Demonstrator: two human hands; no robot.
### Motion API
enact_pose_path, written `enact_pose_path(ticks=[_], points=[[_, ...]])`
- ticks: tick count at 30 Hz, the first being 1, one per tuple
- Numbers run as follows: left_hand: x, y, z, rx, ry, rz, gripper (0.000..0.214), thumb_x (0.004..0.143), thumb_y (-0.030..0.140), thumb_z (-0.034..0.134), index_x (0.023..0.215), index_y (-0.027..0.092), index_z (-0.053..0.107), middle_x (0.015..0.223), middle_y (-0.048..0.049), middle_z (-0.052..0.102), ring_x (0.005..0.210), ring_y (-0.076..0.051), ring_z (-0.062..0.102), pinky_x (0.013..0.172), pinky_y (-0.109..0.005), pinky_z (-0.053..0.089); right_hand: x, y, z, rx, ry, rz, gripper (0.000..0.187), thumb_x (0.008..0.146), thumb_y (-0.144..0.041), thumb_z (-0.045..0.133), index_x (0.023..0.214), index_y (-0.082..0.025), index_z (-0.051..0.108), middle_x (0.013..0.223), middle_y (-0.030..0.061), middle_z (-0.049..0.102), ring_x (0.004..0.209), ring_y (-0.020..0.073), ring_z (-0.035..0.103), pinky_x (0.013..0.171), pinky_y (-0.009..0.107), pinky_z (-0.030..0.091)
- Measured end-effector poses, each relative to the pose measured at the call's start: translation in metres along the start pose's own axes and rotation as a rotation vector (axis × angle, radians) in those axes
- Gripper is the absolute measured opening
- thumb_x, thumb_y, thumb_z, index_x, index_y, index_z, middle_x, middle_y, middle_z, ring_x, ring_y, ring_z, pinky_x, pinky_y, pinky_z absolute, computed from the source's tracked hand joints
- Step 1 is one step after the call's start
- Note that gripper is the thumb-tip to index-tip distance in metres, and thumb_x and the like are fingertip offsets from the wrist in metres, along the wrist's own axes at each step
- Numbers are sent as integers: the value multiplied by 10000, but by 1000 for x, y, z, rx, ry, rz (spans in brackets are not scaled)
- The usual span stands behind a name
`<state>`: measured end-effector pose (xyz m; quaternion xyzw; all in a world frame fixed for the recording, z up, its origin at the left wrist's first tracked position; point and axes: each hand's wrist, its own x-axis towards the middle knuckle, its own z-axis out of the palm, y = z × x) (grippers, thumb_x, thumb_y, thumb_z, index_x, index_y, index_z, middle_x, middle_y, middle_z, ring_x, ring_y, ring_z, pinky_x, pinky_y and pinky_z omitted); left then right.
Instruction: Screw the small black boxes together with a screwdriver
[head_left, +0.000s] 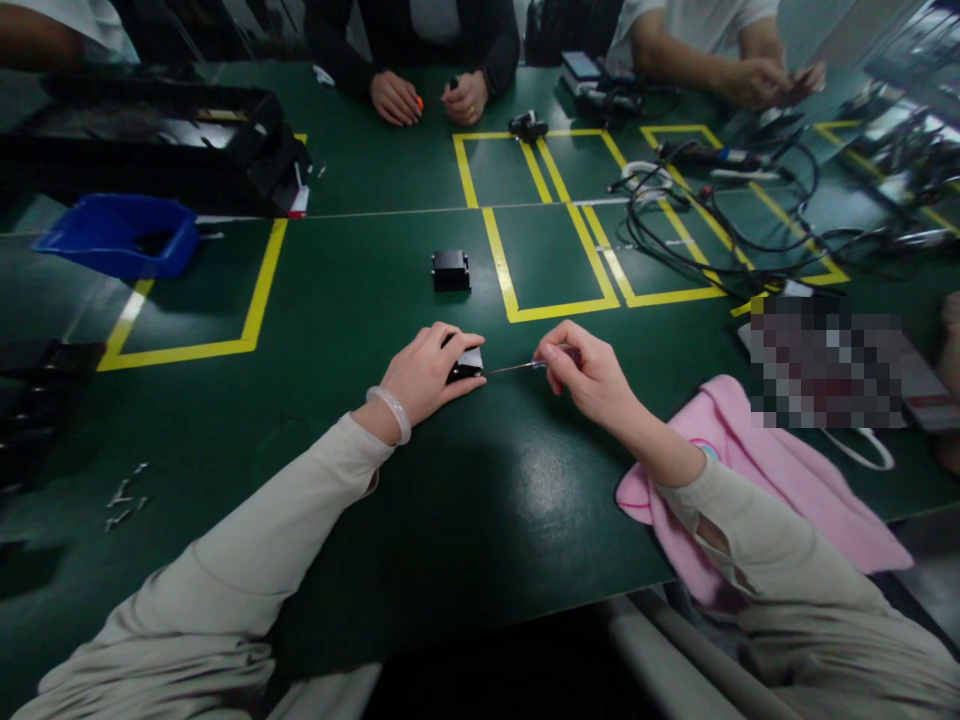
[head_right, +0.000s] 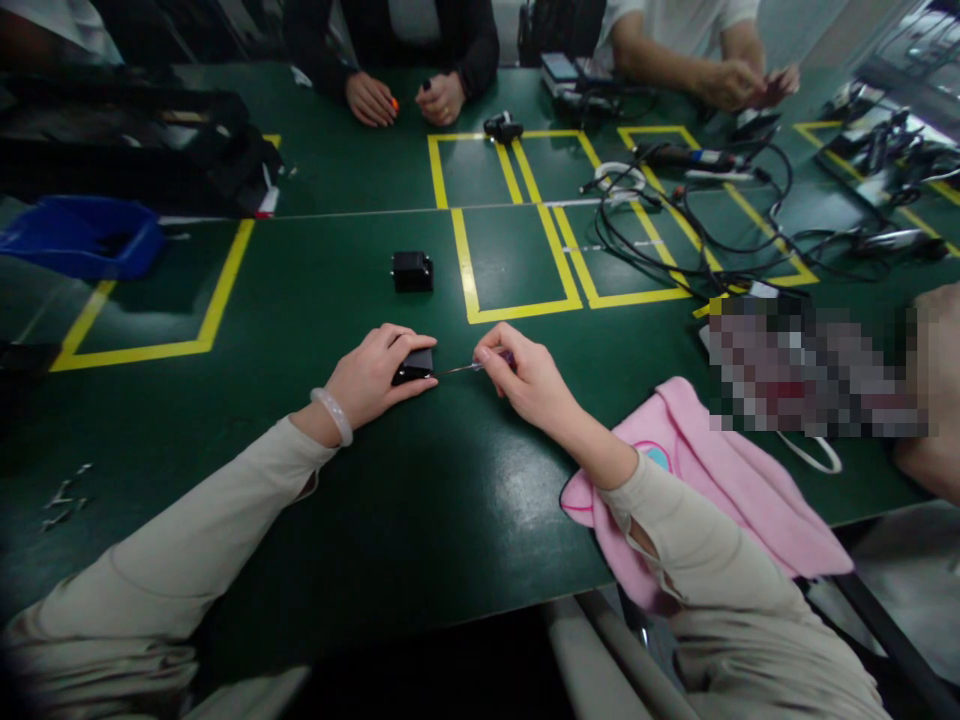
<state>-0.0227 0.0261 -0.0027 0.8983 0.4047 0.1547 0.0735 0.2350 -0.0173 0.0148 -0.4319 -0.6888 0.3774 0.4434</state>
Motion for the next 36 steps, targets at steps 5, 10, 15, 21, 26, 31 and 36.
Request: enact_pose_path(ticks=[5,10,15,21,26,31,36], points=[[0,0,0,1,0,4,489,962,480,634,1360,208,547,1234,-127,577,1102,-295,583,945,-447,528,0,1,0,20,26,-19,188,1024,-414,583,1039,-232,540,670,-67,545,530,98,529,552,267,399],[0,0,1,5,-3,-1,493,960,483,636,1361,210,545,1236,-126,575,1103,-294,584,942,-447,532,1,0,0,2,8,8,262,1028,-452,564,894,-228,537,593,-74,504,475,90,482,498,261,354],[0,0,0,8,-2,3,495,961,482,635,1366,215,539,1236,-124,574,1093,-293,586,935,-446,533,0,2,1,49,35,0,223,1018,-454,584,1022,-234,544,678,-63,544,532,98,531,539,263,407],[0,0,0,12,0,5,490,965,480,630,1365,210,540,1238,-127,575,1104,-294,585,934,-445,535,1,-1,0,5,8,22,263,1024,-447,576,886,-225,541,600,-75,504,478,85,476,504,263,354],[0,-1,1,9,0,0,492,954,480,648,1361,227,540,1236,-118,575,1099,-290,585,938,-446,534,0,0,0,26,22,-13,214,1020,-440,586,998,-235,528,659,-71,533,521,93,511,540,267,381],[0,-1,1,6,7,1,488,957,487,641,1364,238,538,1234,-111,575,1101,-285,588,937,-441,535,1,1,0,11,4,14,284,1016,-484,581,903,-230,524,616,-75,512,478,85,471,504,263,345],[0,0,0,9,-3,-4,497,956,478,648,1366,219,538,1245,-124,579,1099,-293,588,922,-443,538,1,1,1,37,20,-8,245,1021,-472,582,990,-233,537,668,-62,544,528,96,520,534,267,386]])
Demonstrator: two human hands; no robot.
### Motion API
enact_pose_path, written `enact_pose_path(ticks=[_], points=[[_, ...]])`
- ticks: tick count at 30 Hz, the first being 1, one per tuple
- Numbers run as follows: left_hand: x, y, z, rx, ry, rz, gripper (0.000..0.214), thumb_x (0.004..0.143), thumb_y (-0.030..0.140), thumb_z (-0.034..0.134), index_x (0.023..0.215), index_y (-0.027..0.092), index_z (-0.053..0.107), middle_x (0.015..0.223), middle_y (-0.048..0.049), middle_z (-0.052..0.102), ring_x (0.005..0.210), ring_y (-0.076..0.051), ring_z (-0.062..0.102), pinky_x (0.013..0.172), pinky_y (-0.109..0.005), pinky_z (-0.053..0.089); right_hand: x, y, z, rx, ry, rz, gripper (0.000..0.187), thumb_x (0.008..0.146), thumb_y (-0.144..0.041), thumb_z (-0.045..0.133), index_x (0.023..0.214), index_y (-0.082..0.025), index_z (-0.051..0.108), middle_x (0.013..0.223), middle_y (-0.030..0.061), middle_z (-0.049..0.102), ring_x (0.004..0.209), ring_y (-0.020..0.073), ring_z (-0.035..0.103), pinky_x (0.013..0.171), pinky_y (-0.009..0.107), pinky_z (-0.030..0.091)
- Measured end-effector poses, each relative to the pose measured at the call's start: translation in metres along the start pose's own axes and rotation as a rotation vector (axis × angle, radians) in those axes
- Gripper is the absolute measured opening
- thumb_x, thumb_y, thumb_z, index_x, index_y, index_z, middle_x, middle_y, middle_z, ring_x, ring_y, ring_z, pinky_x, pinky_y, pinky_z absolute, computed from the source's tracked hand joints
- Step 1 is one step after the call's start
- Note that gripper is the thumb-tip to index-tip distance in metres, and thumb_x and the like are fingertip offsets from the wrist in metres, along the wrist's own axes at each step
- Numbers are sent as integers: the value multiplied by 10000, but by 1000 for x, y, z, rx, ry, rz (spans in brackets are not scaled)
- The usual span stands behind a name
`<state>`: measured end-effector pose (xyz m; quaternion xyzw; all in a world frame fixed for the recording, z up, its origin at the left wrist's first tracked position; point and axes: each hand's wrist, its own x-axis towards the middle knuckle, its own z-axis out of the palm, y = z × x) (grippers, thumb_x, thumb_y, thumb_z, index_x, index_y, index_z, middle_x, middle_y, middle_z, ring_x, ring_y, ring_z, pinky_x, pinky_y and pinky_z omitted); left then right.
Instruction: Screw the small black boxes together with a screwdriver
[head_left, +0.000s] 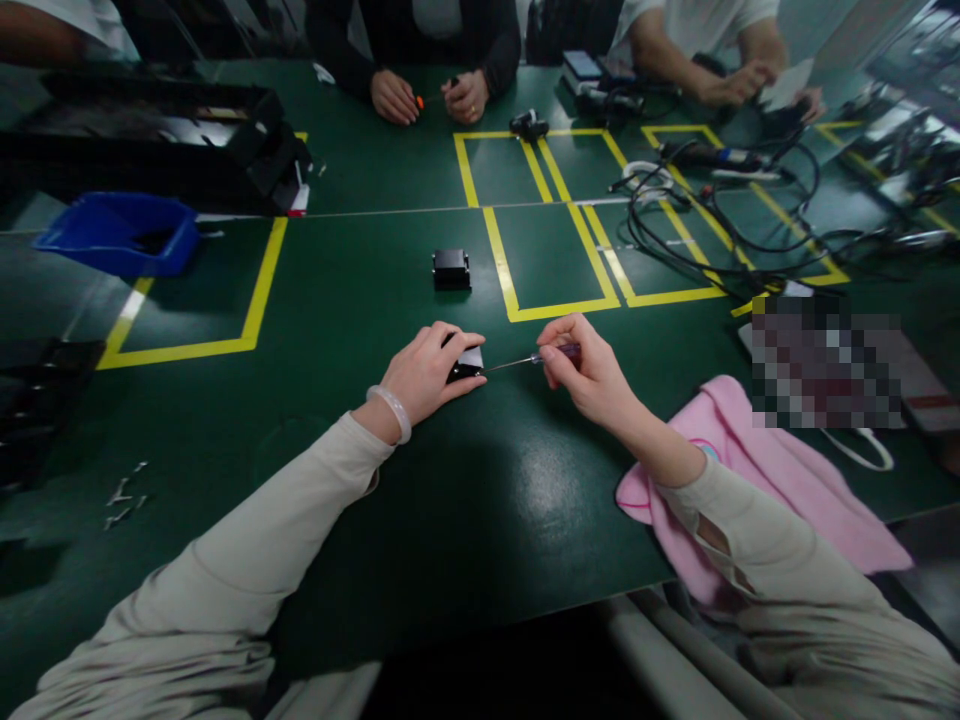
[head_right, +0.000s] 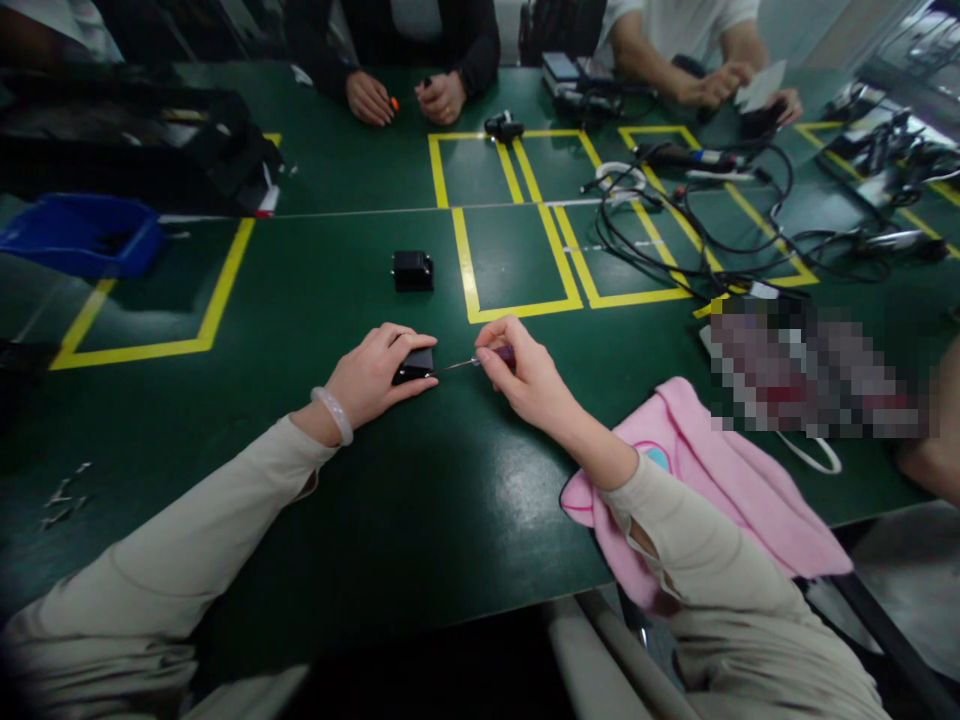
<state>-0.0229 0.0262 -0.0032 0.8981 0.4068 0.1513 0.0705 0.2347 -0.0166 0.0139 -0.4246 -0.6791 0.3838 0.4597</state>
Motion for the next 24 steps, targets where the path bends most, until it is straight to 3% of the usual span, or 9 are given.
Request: enact_pose_path(ticks=[7,12,19,24], points=[[0,1,0,-1,5,9,501,956,475,650,1361,198,549,1237,-134,581,1093,-297,587,927,-451,541,0,0,-1,-34,-30,1,312,1036,-495,546,883,-223,543,583,-74,503,486,93,481,527,269,353],[0,1,0,-3,9,11,488,961,468,644,1362,207,547,1235,-130,579,1100,-293,586,932,-443,537,-1,2,-1,17,8,-19,222,1031,-449,573,1018,-229,539,676,-66,542,533,97,537,553,263,407],[0,-1,0,6,8,9,508,954,474,654,1365,196,550,1238,-132,581,1094,-297,590,929,-446,538,0,-1,0,-42,-16,-12,330,1040,-512,523,887,-220,539,580,-72,508,489,91,490,528,265,366],[0,-1,1,-1,14,15,501,954,469,657,1358,191,554,1232,-132,585,1088,-295,592,926,-441,538,-1,2,0,8,6,-34,255,1041,-477,544,996,-226,537,665,-60,543,539,95,535,555,264,405]])
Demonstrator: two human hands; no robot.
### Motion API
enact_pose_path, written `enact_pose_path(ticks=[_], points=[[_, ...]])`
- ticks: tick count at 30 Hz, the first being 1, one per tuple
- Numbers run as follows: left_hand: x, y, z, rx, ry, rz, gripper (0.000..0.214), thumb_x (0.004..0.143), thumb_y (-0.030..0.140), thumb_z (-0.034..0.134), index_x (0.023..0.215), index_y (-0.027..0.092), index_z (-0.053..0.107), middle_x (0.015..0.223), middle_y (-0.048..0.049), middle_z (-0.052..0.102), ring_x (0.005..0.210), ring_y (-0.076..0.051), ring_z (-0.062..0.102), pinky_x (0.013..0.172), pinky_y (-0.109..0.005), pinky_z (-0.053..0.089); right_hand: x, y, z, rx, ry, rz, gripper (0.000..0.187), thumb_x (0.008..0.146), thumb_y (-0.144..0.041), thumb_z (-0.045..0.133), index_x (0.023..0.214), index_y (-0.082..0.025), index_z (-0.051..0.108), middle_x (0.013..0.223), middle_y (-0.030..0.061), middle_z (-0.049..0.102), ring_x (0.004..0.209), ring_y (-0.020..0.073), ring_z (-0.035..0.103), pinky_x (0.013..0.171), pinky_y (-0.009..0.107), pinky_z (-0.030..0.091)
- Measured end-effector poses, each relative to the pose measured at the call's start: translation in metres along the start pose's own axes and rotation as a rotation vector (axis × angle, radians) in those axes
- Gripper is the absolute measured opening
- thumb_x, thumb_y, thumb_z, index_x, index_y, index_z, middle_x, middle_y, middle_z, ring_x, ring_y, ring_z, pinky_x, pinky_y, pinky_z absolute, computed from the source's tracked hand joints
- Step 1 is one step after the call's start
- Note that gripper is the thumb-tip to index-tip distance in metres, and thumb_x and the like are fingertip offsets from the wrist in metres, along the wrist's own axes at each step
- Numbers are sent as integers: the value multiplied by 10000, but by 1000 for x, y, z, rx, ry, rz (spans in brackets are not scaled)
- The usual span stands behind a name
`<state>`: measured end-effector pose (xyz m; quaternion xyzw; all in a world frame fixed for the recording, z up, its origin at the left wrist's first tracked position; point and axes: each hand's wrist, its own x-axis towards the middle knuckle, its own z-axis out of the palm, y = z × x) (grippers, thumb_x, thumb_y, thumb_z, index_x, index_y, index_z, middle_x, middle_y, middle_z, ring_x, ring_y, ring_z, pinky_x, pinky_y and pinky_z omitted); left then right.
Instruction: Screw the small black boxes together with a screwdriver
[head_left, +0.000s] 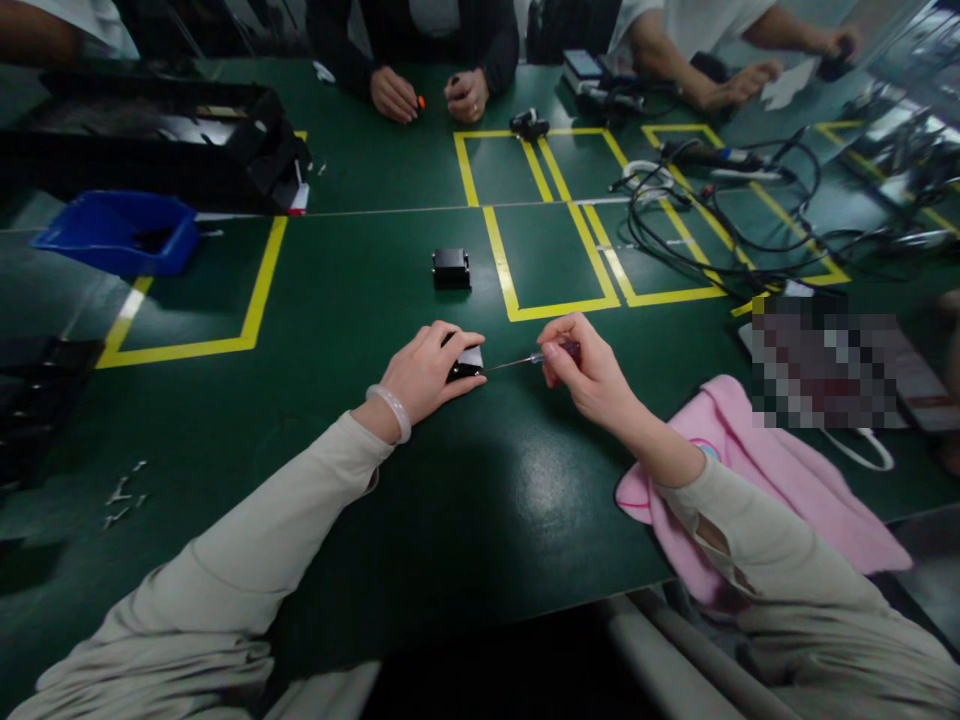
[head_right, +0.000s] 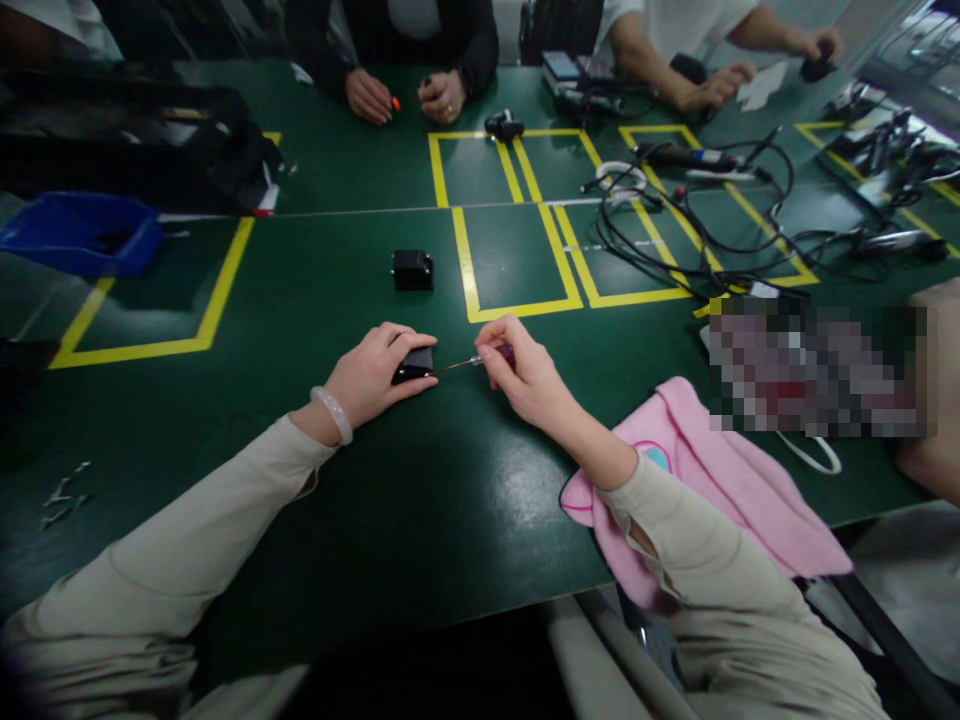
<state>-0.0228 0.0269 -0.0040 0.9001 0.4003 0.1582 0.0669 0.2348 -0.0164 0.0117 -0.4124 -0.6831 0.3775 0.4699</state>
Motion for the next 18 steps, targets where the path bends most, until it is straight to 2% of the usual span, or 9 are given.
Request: enact_pose_path(ticks=[6,12,18], points=[[0,2,-1,6,-9,-11,500,952,465,662,1360,198,552,1233,-130,583,1098,-296,591,927,-445,541,0,1,-1,-29,-33,20,293,1038,-486,550,909,-223,543,602,-71,515,503,88,496,534,264,370],[0,2,-3,-4,-13,-13,504,947,452,671,1361,191,553,1232,-134,584,1099,-301,594,936,-454,539,0,1,0,19,-9,23,248,1030,-472,563,1015,-225,541,687,-57,558,550,96,548,557,262,426],[0,1,-1,9,-11,-13,512,946,469,669,1365,202,546,1230,-128,582,1094,-295,591,924,-442,539,0,-1,0,-16,-15,33,236,1033,-435,566,933,-224,534,608,-75,515,500,88,500,527,256,380]])
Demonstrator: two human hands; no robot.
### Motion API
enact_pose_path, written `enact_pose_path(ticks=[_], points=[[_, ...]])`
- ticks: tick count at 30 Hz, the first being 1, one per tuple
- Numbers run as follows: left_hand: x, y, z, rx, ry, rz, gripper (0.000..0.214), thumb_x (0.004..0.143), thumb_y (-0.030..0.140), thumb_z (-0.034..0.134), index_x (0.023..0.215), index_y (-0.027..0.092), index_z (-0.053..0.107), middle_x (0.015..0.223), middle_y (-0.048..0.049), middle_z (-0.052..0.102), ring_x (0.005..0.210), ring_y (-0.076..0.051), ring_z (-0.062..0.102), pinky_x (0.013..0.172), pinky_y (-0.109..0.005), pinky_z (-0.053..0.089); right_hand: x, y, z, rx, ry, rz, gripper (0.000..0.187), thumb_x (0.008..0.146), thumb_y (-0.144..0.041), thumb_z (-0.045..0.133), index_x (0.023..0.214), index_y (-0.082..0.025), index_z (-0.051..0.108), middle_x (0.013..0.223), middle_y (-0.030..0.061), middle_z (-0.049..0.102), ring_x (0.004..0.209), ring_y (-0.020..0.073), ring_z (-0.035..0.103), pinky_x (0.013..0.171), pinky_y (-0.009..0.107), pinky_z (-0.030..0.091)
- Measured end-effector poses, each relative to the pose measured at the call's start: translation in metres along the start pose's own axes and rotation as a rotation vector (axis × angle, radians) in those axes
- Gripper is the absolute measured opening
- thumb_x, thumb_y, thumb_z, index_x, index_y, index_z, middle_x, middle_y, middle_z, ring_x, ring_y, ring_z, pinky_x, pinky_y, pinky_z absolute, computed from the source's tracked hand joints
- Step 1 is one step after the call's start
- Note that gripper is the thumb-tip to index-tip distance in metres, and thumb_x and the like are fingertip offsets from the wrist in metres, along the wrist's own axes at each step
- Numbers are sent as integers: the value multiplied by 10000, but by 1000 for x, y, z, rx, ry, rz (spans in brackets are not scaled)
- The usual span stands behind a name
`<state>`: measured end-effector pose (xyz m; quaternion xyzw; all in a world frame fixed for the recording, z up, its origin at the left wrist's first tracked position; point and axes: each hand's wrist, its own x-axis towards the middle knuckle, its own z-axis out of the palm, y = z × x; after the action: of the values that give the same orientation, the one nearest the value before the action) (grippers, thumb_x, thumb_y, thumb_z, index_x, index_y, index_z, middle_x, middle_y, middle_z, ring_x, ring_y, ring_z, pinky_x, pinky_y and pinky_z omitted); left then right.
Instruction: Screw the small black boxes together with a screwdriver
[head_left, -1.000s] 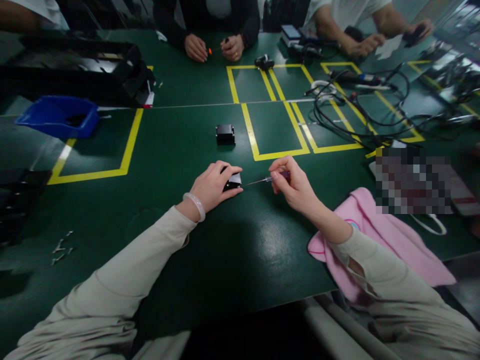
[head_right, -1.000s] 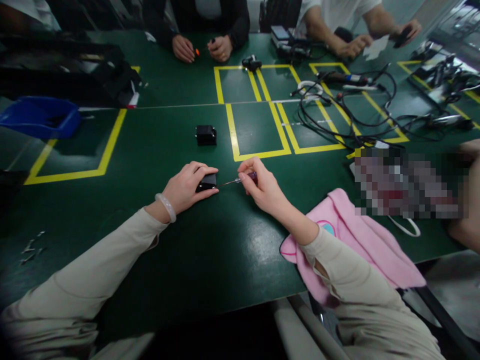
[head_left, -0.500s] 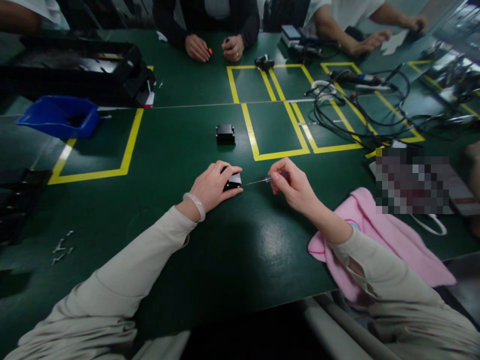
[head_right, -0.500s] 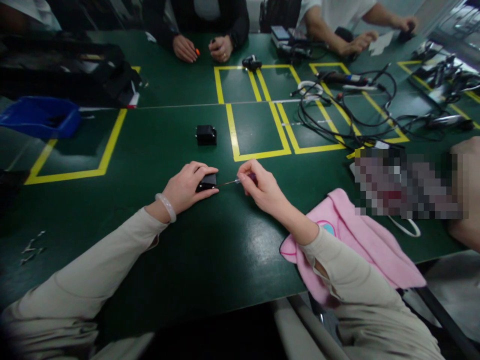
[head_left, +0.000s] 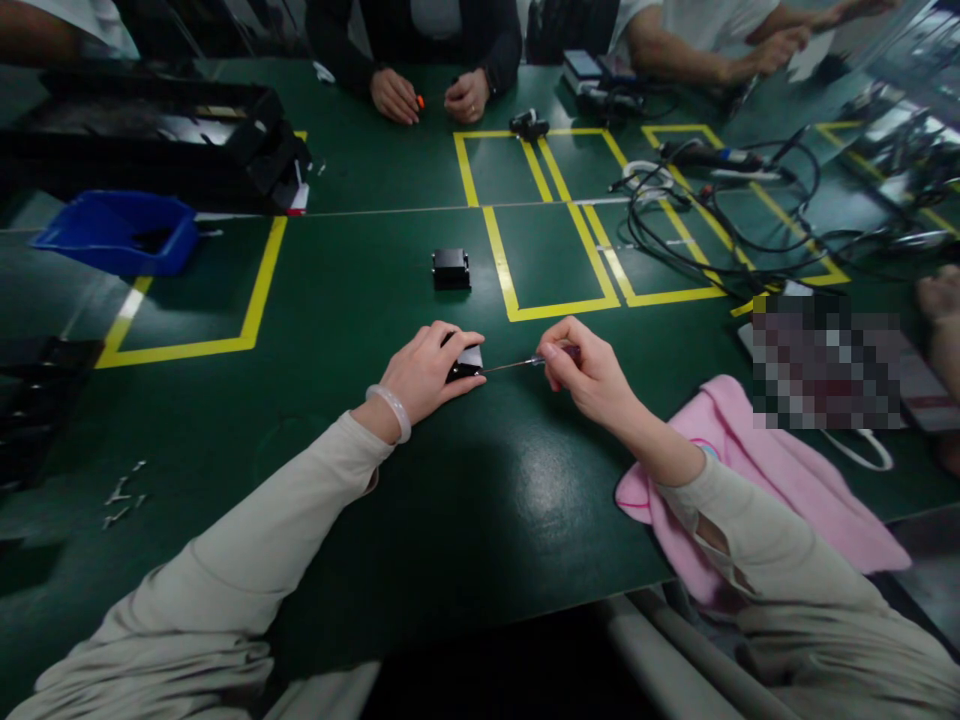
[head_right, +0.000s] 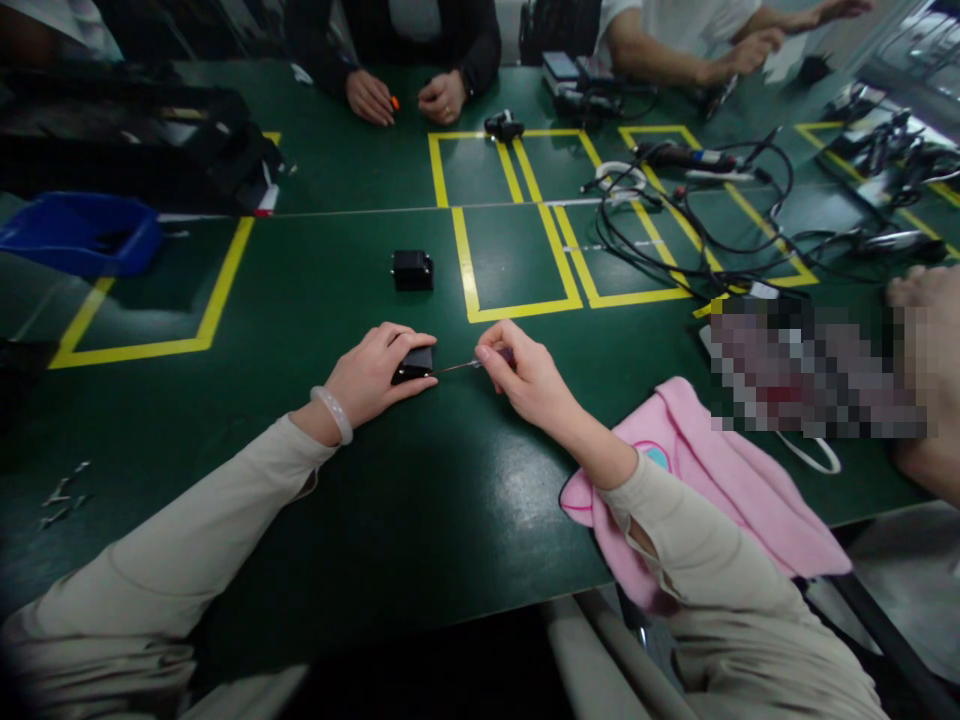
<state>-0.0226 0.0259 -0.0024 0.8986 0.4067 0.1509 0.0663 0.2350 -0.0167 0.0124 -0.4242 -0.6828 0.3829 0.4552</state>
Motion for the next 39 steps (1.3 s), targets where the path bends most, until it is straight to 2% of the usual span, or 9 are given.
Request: enact_pose_path(ticks=[4,9,14,20,26,33,39], points=[[0,0,0,6,-3,-3,507,950,467,665,1369,215,535,1234,-119,581,1099,-287,590,932,-434,535,0,0,0,24,17,-15,228,1019,-446,587,1017,-225,535,695,-60,552,548,91,546,545,252,422],[0,0,0,5,-7,-4,506,956,474,651,1374,215,532,1237,-122,580,1099,-290,590,932,-439,535,1,-1,0,-12,-16,-3,255,1029,-440,576,904,-222,535,605,-77,514,487,81,490,514,252,371],[0,0,0,-9,-1,-6,502,948,458,668,1369,216,540,1233,-121,583,1099,-289,593,945,-442,534,0,-1,0,28,7,-9,230,1023,-449,583,1000,-225,538,682,-65,546,533,88,531,538,253,402],[0,0,0,0,-3,2,504,954,469,659,1368,210,534,1238,-121,581,1110,-287,592,944,-436,537,0,0,-1,-3,-27,0,262,1037,-447,563,907,-220,540,601,-76,510,502,87,490,533,260,370],[0,0,0,-2,0,-3,499,951,470,659,1364,218,534,1233,-117,581,1098,-285,593,927,-431,538,-1,2,0,48,6,-2,198,1031,-424,582,1037,-232,534,718,-58,555,573,97,551,578,264,429],[0,1,-1,-5,-2,1,499,960,482,636,1369,215,534,1235,-126,575,1099,-295,586,934,-444,532,-1,4,0,-3,26,19,261,1033,-471,562,935,-230,535,627,-72,511,521,98,509,554,274,395],[0,0,0,-13,-5,-11,504,949,473,659,1366,212,545,1235,-126,579,1103,-297,589,943,-445,530,0,2,0,22,22,-2,204,1022,-424,585,1033,-230,525,729,-52,576,576,99,561,582,272,436]])
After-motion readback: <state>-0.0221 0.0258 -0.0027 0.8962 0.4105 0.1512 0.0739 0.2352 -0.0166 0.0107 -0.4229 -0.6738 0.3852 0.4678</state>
